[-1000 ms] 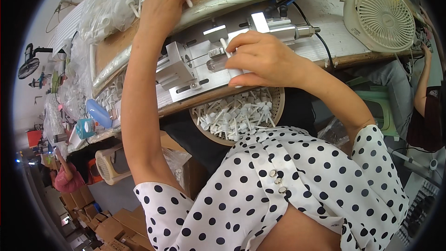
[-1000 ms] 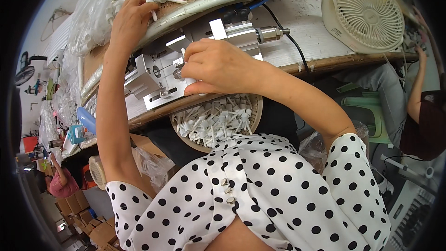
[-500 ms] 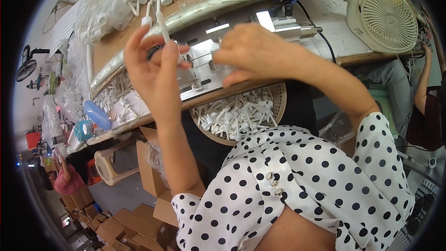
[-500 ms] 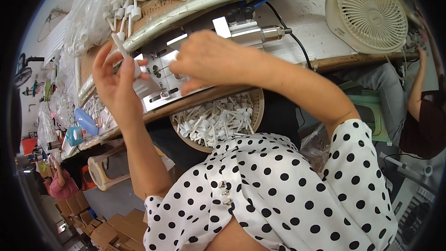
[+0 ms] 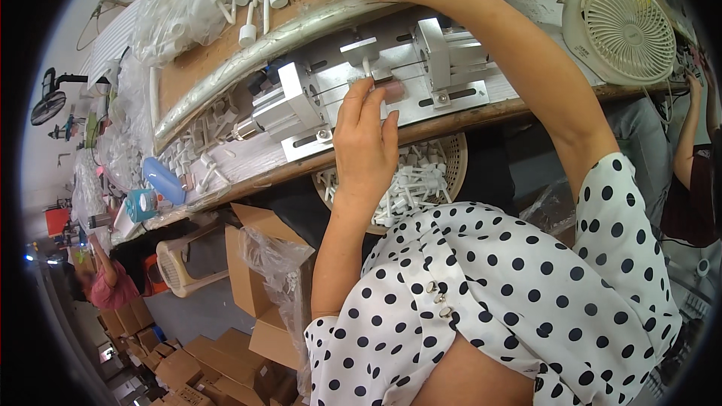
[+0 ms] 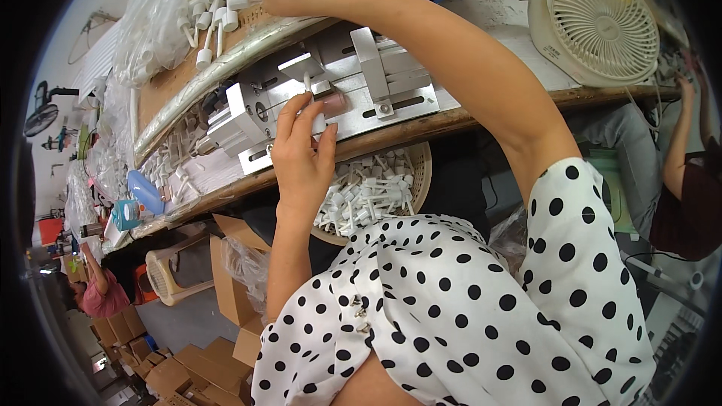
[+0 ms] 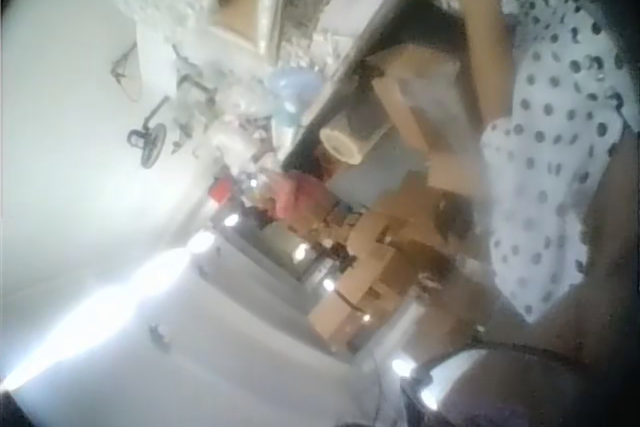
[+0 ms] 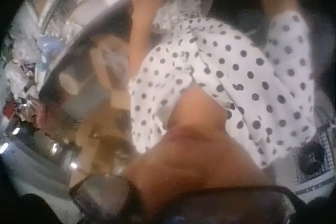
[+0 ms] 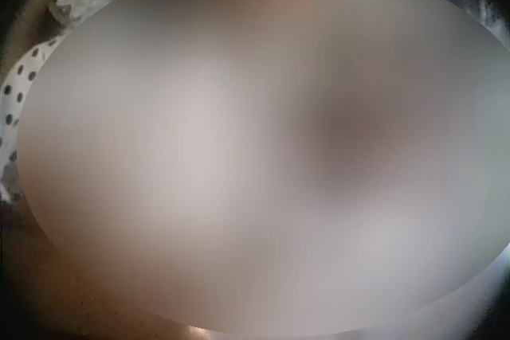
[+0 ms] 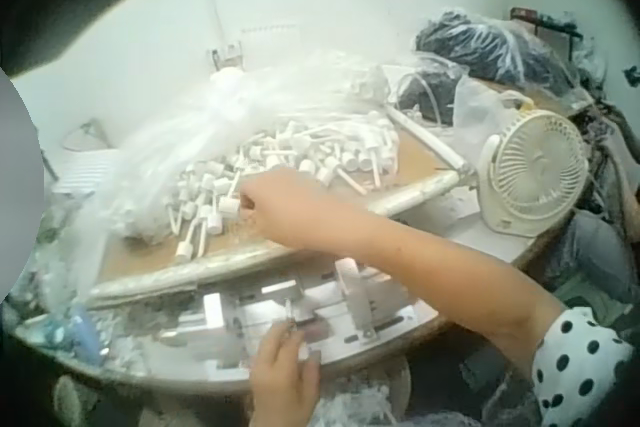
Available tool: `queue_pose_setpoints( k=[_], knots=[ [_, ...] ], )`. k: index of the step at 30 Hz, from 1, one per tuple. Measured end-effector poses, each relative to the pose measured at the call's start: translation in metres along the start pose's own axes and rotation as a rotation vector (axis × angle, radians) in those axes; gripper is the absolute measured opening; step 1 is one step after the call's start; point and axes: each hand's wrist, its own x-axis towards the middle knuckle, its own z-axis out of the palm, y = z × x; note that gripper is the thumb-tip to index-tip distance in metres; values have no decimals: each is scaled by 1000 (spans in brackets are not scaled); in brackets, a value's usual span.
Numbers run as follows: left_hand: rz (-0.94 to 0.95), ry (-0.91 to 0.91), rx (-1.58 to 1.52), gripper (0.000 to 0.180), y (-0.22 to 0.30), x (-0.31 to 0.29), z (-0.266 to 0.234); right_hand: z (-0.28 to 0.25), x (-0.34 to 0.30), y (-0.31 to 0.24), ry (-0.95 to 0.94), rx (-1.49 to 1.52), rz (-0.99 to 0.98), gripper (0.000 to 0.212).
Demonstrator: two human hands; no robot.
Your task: Assembling small white plastic components using a pneumatic machine in a workshop.
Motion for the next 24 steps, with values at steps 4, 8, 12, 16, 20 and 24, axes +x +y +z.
queue_pose_setpoints(
  k=[4,8,12,16,20,24],
  knots=[
    [105,-7,70,26,-1,2,-1,-33,-37,-18,20,727,204,18],
    [71,-59,89,23,8,6,0,-35,-89,-2,-84,1171,136,51],
    [72,-165,-8,25,3,22,-14,-23,-125,-21,7,1147,395,36],
    [-26,141,24,9,-8,85,-44,-11,-137,-39,74,701,0,28],
    [182,257,371,15,-63,151,-45,15,-135,-44,67,400,-262,32],
    [69,52,688,15,-80,170,-40,35,-130,-40,113,190,-376,30]
  ],
)
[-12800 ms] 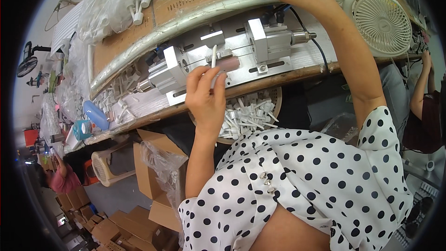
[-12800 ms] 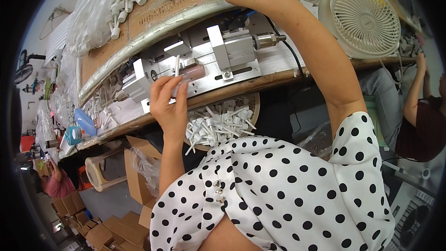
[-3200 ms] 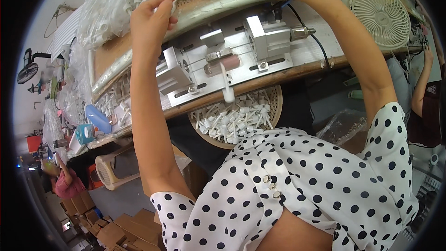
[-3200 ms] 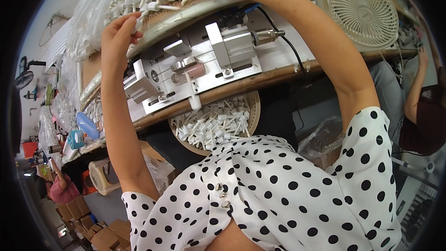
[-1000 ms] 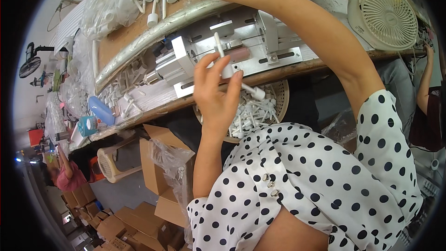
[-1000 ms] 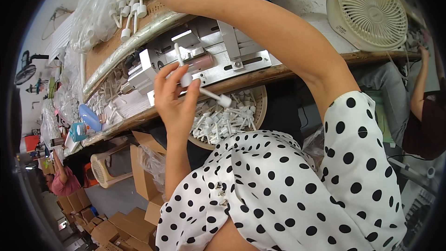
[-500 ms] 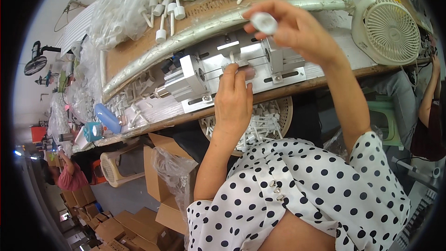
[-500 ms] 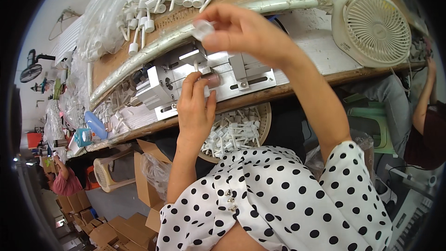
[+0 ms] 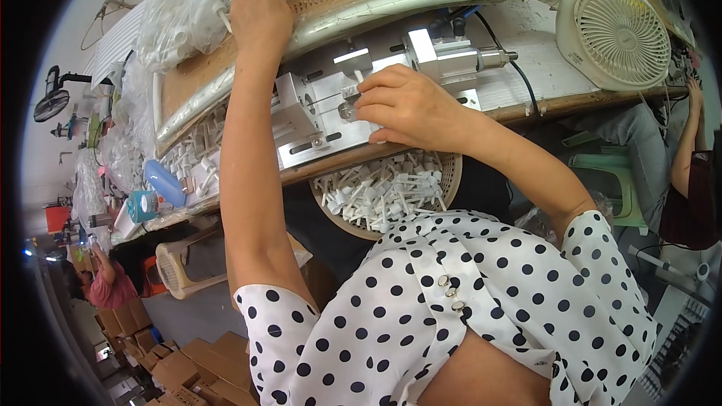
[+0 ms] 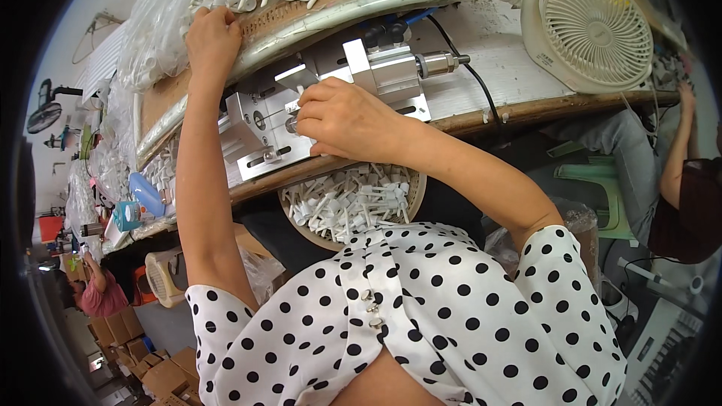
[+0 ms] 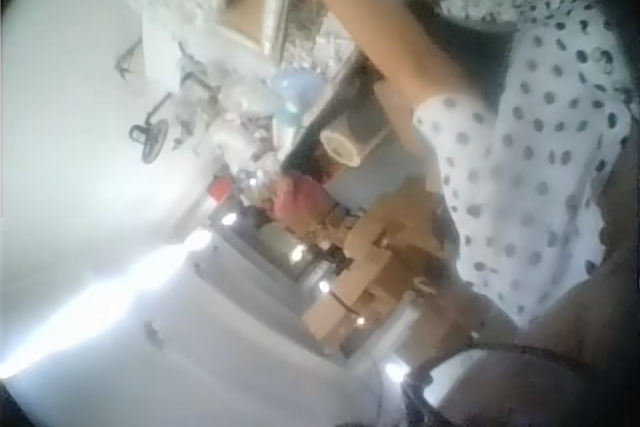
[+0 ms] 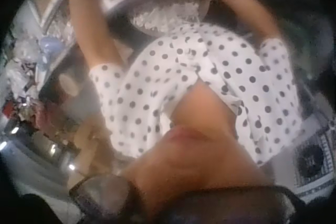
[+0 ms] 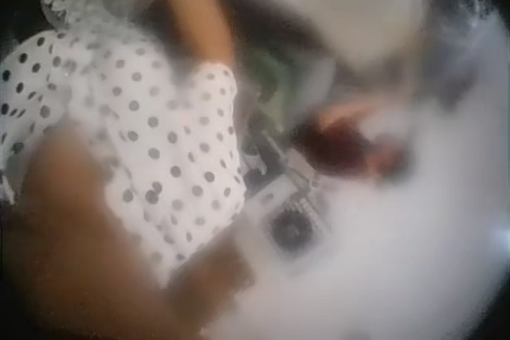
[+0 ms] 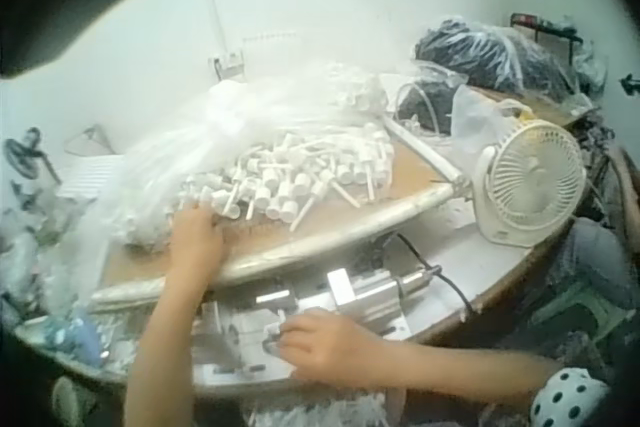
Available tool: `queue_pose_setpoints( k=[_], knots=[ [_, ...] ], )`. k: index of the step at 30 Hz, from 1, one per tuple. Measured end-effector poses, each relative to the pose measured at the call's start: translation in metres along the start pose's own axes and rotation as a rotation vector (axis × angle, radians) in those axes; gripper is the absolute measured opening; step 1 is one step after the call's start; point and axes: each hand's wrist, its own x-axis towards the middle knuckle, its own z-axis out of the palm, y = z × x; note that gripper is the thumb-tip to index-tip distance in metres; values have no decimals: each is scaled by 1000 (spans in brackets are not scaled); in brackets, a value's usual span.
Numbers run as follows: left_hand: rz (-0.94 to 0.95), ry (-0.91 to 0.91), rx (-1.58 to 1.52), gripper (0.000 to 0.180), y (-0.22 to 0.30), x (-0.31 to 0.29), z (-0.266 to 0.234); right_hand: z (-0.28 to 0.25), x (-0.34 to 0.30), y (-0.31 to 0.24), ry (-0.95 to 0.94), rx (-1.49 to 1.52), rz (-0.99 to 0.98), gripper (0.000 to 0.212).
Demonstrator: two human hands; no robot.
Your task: Assembling small white plastic components using a pneumatic machine in a workshop.
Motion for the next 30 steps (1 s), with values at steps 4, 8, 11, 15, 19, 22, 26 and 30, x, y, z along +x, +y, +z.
queue_pose_setpoints(
  k=[4,8,11,15,19,22,26,30],
  knots=[
    [31,62,-104,14,-1,-5,0,1,5,-1,-53,6,-12,29],
    [-30,129,-275,15,1,-19,-12,-5,-2,-10,-23,30,-105,26],
    [-398,56,-1049,19,1,-32,-26,0,-2,-3,43,17,-121,25],
    [-509,-20,-1369,22,13,-54,-44,11,-2,10,22,-56,-90,26],
    [-571,-46,-1542,25,14,-82,-54,6,-1,2,-103,-133,17,29],
    [-576,-56,-1597,25,21,-104,-60,4,4,-3,-143,-110,52,31],
    [-535,-71,-1586,25,37,-138,-66,-23,28,7,-223,15,84,24],
    [-445,2,-1371,26,59,-161,-63,-63,57,77,50,-492,4,14]
  ],
)
